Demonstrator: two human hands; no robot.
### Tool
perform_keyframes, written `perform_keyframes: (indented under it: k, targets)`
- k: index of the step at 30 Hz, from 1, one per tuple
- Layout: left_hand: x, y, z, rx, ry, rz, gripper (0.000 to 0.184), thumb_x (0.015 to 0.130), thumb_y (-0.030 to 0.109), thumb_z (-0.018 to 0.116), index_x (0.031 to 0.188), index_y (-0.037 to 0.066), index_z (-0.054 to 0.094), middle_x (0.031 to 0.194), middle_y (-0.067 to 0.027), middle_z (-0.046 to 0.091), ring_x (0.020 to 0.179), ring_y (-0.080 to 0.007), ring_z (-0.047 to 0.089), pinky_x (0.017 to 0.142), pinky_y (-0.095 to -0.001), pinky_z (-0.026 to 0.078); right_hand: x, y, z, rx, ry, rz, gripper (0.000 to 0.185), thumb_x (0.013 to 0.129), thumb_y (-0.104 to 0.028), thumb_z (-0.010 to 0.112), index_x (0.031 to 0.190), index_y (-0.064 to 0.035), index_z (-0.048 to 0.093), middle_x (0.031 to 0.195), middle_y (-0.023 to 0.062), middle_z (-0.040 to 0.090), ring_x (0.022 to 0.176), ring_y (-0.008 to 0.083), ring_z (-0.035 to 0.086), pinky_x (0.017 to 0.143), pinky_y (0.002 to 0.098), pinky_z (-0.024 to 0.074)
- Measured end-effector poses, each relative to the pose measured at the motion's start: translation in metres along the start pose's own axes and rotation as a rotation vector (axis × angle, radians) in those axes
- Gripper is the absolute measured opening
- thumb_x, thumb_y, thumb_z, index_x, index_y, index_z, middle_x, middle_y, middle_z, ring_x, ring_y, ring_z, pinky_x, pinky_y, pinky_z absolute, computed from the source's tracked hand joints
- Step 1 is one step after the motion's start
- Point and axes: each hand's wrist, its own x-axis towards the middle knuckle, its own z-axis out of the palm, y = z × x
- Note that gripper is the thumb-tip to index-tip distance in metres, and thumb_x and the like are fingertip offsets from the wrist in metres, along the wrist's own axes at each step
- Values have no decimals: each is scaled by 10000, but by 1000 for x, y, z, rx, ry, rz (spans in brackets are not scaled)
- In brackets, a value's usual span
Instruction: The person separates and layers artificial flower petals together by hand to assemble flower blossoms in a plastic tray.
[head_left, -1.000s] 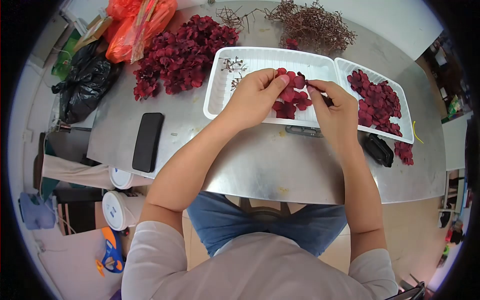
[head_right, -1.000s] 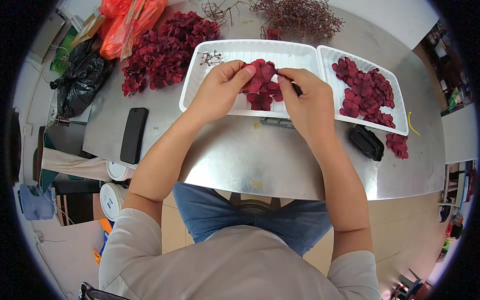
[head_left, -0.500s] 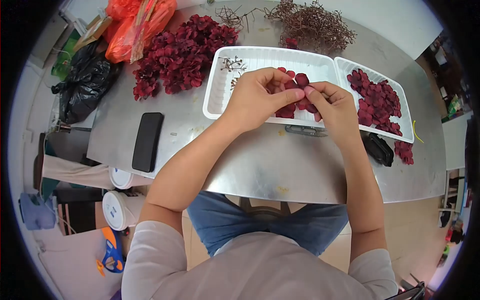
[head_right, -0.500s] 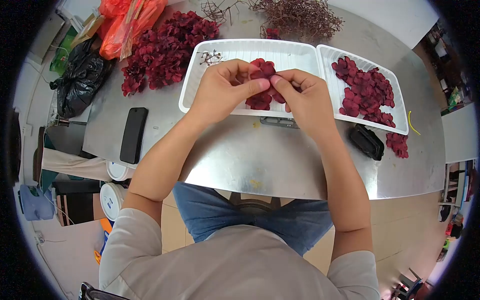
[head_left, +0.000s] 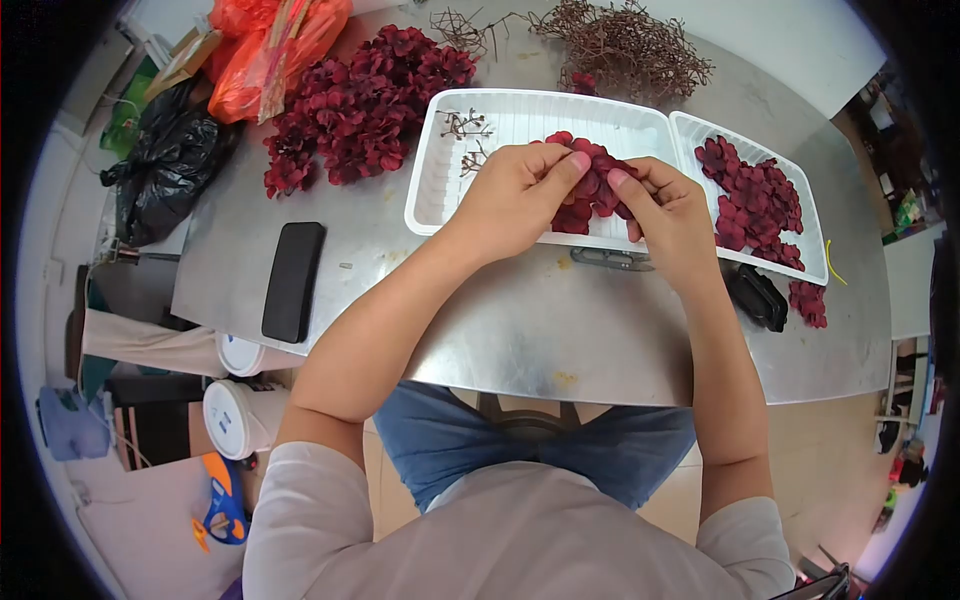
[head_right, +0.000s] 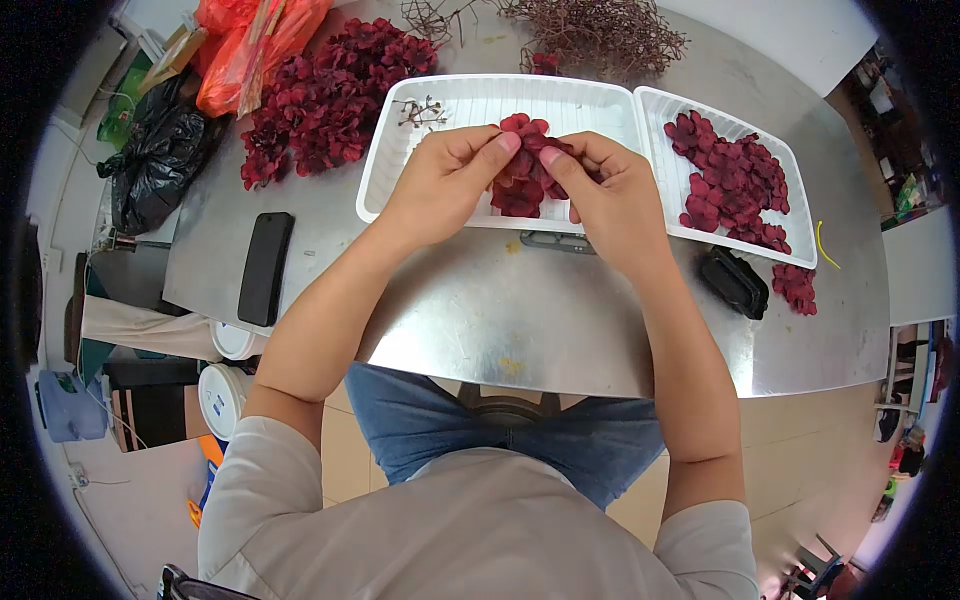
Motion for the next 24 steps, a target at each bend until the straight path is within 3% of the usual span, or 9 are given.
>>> perform_keyframes:
  k: [6, 11, 20, 24]
  targets:
    - [11, -15, -10, 46, 68, 110, 190, 997, 123, 645, 974, -41, 738, 798, -72, 708, 656, -96, 597, 608, -209, 508, 1, 0, -1, -51, 2, 4, 153, 948, -129, 675, 1014, -2, 731, 785, 14, 659, 586, 55, 468, 535, 179, 388]
    - [12, -14, -11, -64, 105, 90, 195, 997, 139, 653, 968, -34, 738, 792, -55, 693, 646, -81, 567, 617, -203, 488, 2, 1, -3, -24, 16, 29, 151, 956, -73, 652, 1086, -20, 709, 747, 15, 655, 582, 49, 465, 509, 170, 376]
    - [9, -11, -5, -161, -44, 0, 176, 944, 162, 737, 895, -7, 733, 716, -15, 631, 604, -71, 529, 565, -181, 448, -3, 0, 3, 75, 80, -197, 265, 960, -28, 609, 1219, -80, 614, 802, 12, 660, 590, 55, 454, 520, 191, 360]
    - [10, -16, -13, -50, -95, 11, 172, 932, 165, 752, 876, 6, 718, 687, -4, 609, 584, -67, 515, 554, -174, 439, -5, -2, 9, 97, 76, -230, 219, 962, -14, 597, 1172, -76, 601, 807, 9, 652, 600, 53, 461, 523, 193, 358]
